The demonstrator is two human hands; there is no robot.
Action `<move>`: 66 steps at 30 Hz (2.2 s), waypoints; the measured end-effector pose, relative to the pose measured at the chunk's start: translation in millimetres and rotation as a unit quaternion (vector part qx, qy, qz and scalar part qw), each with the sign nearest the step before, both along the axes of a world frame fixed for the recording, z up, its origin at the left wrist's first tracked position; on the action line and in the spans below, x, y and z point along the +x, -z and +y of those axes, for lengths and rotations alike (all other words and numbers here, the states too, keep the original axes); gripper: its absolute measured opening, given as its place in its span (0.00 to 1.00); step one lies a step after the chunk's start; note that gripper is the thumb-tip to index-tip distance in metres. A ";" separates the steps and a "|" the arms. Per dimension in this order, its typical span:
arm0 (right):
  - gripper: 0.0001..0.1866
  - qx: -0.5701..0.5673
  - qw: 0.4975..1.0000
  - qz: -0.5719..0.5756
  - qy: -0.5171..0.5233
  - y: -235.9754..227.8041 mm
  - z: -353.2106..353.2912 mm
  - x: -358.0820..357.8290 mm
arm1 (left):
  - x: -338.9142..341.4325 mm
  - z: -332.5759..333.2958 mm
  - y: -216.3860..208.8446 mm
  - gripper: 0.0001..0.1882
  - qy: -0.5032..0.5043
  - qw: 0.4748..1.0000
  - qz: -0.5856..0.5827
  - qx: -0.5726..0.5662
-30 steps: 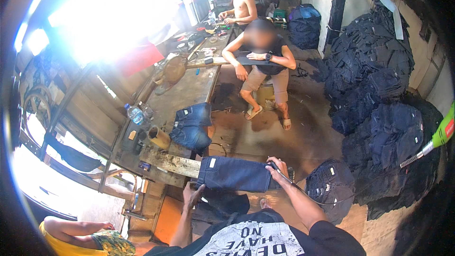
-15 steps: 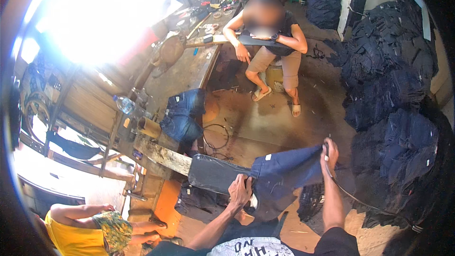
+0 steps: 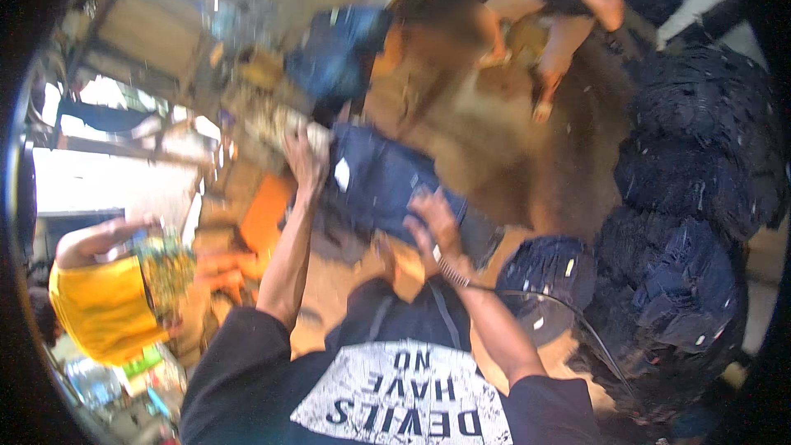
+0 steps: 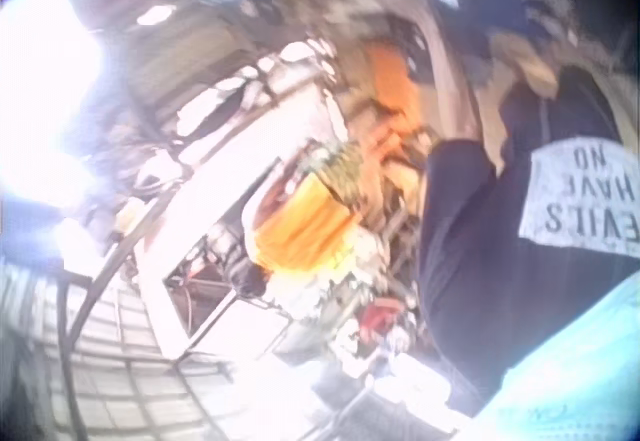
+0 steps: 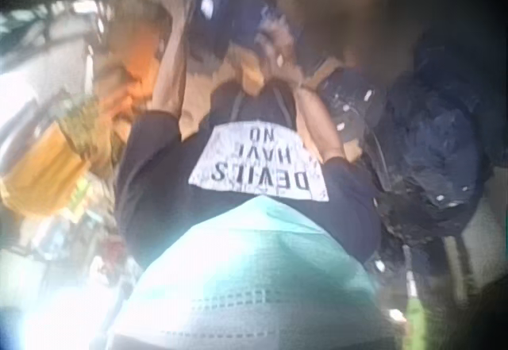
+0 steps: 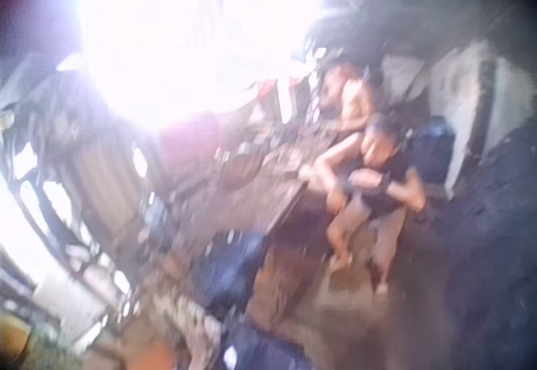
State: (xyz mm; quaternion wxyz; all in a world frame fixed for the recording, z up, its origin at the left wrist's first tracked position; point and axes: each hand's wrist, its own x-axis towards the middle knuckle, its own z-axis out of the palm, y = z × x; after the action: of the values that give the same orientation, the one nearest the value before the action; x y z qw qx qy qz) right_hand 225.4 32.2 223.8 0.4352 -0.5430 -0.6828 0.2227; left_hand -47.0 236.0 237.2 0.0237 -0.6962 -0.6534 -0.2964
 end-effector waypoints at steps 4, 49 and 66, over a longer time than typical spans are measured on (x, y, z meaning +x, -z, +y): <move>0.14 -0.034 0.993 0.052 0.099 11.8 2.8 3.3 | 19.4 -89.8 -7.3 0.29 0.053 0.958 -0.180 -0.216; 0.13 0.043 0.987 0.063 -0.144 18.2 93.5 -78.4 | -16.4 -105.1 18.5 0.44 0.101 0.885 -0.359 -0.277; 0.13 0.030 0.987 0.049 -0.150 21.4 141.8 -145.7 | -85.3 -62.3 32.7 0.45 0.106 0.851 -0.436 -0.273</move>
State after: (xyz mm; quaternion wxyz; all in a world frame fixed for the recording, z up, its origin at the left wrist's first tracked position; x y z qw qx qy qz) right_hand 79.7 174.0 202.4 0.4461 -0.4097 -0.7406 0.2908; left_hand -132.3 173.7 204.5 -0.4862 -0.5390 -0.5734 -0.3799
